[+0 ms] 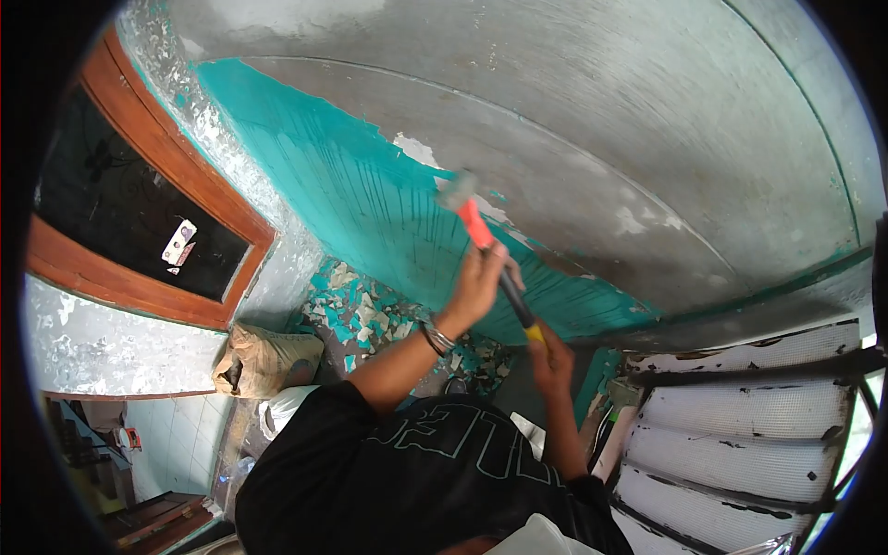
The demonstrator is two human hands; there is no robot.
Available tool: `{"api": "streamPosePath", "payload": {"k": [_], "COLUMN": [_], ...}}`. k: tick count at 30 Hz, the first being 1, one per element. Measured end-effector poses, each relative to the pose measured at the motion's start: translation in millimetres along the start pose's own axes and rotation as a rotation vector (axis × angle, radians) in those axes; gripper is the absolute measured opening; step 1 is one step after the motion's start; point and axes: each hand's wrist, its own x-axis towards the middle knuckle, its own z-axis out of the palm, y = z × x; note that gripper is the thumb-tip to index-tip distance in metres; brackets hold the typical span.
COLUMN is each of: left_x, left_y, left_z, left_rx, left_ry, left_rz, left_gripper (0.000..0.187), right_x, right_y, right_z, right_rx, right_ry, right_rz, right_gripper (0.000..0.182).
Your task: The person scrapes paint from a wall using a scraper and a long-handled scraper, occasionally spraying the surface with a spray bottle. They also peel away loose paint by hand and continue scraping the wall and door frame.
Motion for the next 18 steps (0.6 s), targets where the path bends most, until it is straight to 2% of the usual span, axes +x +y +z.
{"api": "streamPosePath", "payload": {"k": [1, 3, 5, 6, 8, 10, 12, 15, 16, 18], "left_x": [-10, -25, -36, -41, -48, -47, -45, -33, -30, -20], "left_y": [-5, -25, -42, -49, -59, -57, -57, -49, -42, -29], "left_z": [18, 47, 76, 90, 109, 111, 108, 77, 65, 38], "left_rx": [-0.011, 0.02, -0.191, -0.195, -0.394, -0.386, -0.382, -0.322, -0.275, -0.21], "left_ry": [-0.04, -0.28, -0.474, -0.473, -0.455, -0.439, -0.416, -0.374, -0.324, -0.203], "left_rz": [-0.03, -0.088, -0.236, -0.238, -0.443, -0.436, -0.43, -0.374, -0.335, -0.261], "left_gripper": [0.035, 0.031, 0.031, 0.031, 0.034, 0.037, 0.039, 0.042, 0.043, 0.043], "right_x": [-17, -56, -88, -96, -95, -90, -75, -53, -45, -23], "right_y": [4, 8, 3, -5, -22, -26, -26, -23, -26, -34], "right_z": [-16, -55, -95, -110, -134, -140, -136, -114, -104, -74], "right_rx": [0.002, -0.042, -0.124, -0.16, -0.25, -0.342, -0.391, -0.497, -0.494, -0.376], "right_ry": [0.051, 0.134, 0.178, 0.193, 0.181, 0.167, 0.183, 0.119, 0.114, 0.106], "right_rz": [0.031, 0.148, 0.278, 0.327, 0.364, 0.396, 0.234, 0.15, 0.146, 0.002], "right_gripper": [0.036, 0.037, 0.038, 0.037, 0.036, 0.035, 0.032, 0.03, 0.03, 0.03]}}
